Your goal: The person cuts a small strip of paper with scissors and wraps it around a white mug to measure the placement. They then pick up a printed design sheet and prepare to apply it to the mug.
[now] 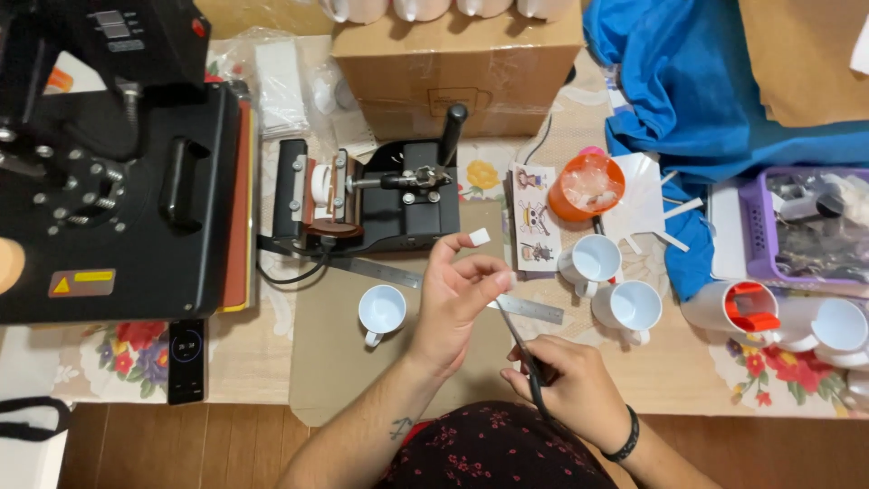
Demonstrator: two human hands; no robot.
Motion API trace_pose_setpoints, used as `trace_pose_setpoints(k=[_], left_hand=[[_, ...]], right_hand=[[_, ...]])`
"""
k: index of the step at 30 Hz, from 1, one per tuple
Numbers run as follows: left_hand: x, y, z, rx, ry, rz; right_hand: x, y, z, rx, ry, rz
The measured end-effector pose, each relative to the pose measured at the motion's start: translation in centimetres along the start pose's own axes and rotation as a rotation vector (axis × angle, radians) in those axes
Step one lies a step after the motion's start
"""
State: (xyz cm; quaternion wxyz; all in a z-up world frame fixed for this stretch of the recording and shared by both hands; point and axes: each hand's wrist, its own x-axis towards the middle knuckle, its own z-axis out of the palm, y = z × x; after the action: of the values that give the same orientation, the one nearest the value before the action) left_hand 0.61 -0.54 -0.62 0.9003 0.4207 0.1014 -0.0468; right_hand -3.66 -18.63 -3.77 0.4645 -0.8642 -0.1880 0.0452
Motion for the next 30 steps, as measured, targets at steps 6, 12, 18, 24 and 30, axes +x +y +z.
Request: trace_pose_setpoints(k=[6, 12, 18, 24, 30], left_hand=[[-0.2, -1.8, -2.3, 0.210, -0.073, 0.176], [-0.9, -4.8, -5.6, 0.433, -0.090, 0.119], [-2.1, -6.4, -6.4, 0.553, -0.104, 0.099], [-2.5, -6.5, -6.9, 0.575, -0.104, 0.124], [-1.8, -8.2, -7.6, 0.758, -0.027, 0.206]], right_hand=[[-3.4, 11.8, 2.1, -0.342, -0.305, 0.173], [-7.1, 20.9, 3.0, -0.488, -0.392, 0.388], [-8.2, 24.7, 4.5, -0.587, -0.369, 0.205], [-4.3, 23.1, 5.9, -0.795, -0.263, 0.170], [6.4, 18.6, 7.2, -0.783, -0.165, 0.000]])
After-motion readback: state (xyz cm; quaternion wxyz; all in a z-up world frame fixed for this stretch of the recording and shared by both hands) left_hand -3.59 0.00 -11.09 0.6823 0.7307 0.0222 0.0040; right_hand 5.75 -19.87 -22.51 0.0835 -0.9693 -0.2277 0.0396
